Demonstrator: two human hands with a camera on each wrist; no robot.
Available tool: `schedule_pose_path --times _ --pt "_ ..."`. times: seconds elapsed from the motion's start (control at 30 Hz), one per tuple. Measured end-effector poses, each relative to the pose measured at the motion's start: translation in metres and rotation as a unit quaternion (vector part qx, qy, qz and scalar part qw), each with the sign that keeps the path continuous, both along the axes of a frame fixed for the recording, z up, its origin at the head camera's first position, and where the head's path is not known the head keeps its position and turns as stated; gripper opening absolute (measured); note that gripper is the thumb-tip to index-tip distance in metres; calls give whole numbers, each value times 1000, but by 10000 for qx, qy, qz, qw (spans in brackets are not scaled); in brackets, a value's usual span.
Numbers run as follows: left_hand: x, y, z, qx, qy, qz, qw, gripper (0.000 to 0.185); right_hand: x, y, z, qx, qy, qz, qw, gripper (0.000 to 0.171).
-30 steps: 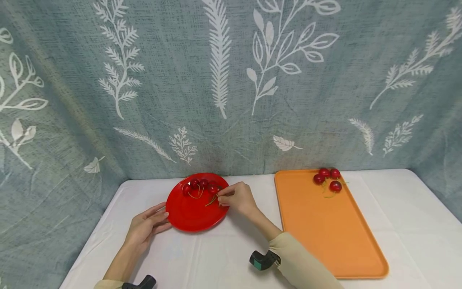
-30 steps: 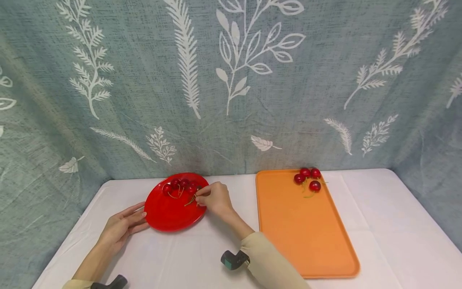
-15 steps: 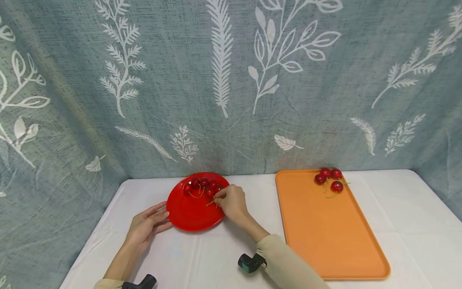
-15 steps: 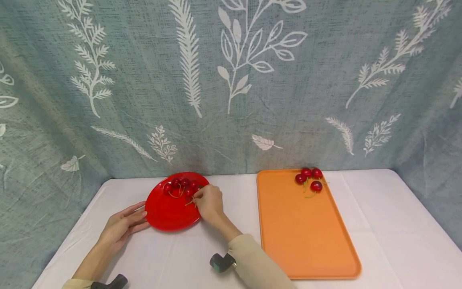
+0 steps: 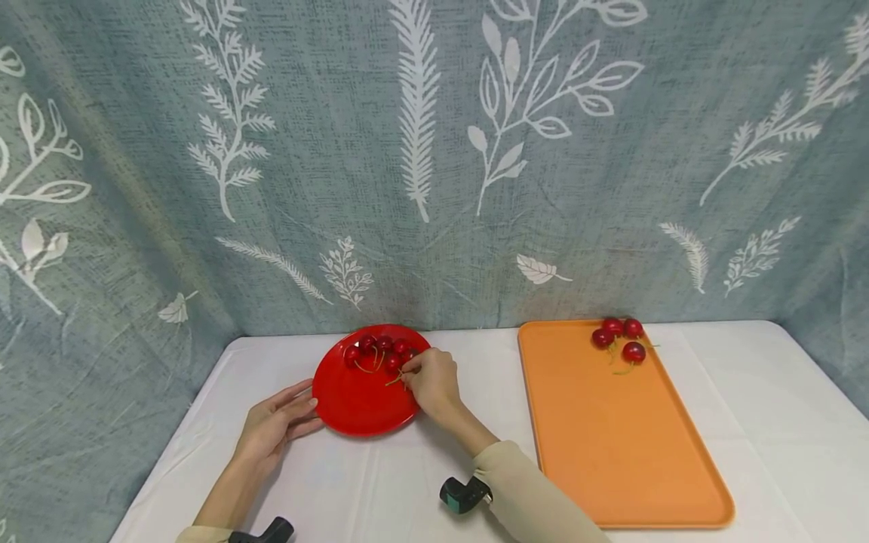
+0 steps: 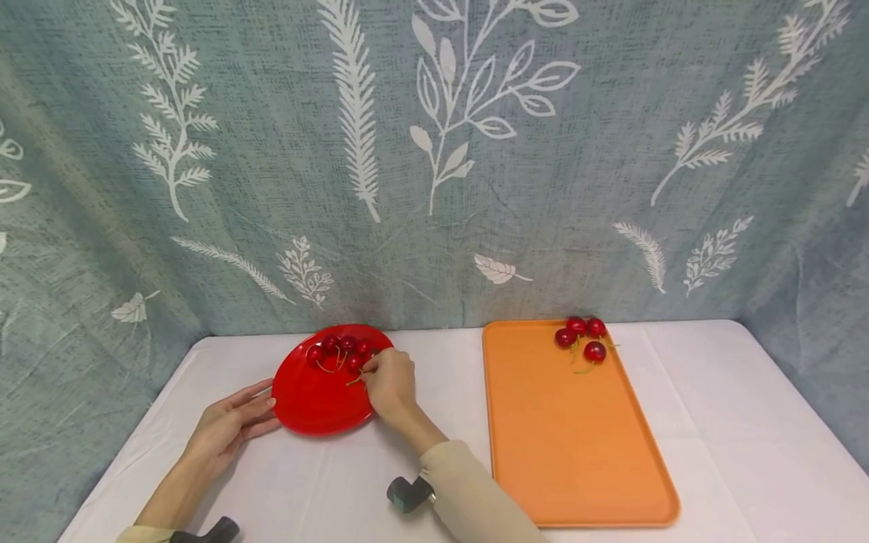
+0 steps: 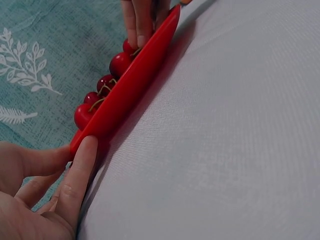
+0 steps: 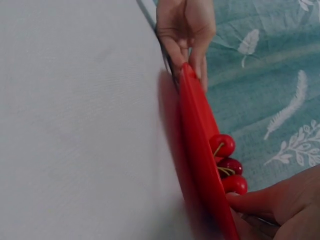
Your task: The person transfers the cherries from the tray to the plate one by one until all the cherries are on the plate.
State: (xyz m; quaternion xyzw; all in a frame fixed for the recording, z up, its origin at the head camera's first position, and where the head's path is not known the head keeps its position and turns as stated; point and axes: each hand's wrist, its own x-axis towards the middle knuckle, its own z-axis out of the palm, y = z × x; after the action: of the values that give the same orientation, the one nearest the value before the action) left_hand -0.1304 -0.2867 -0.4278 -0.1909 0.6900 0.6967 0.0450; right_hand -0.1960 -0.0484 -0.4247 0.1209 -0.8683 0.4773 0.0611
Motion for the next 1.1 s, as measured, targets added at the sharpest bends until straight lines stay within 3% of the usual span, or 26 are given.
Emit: schedule_pose_path --times 0.3,0.63,1.1 --pt "1 3 1 -32 -111 74 9999 57 -1 7 4 75 -7 -43 10000 3" --pt "0 4 3 -39 -132 110 9998 57 -9 38 18 -287 -174 120 9994 4" --pt "1 4 3 -30 -56 89 9999 56 -21 109 17 -539 -692 -498 9949 9"
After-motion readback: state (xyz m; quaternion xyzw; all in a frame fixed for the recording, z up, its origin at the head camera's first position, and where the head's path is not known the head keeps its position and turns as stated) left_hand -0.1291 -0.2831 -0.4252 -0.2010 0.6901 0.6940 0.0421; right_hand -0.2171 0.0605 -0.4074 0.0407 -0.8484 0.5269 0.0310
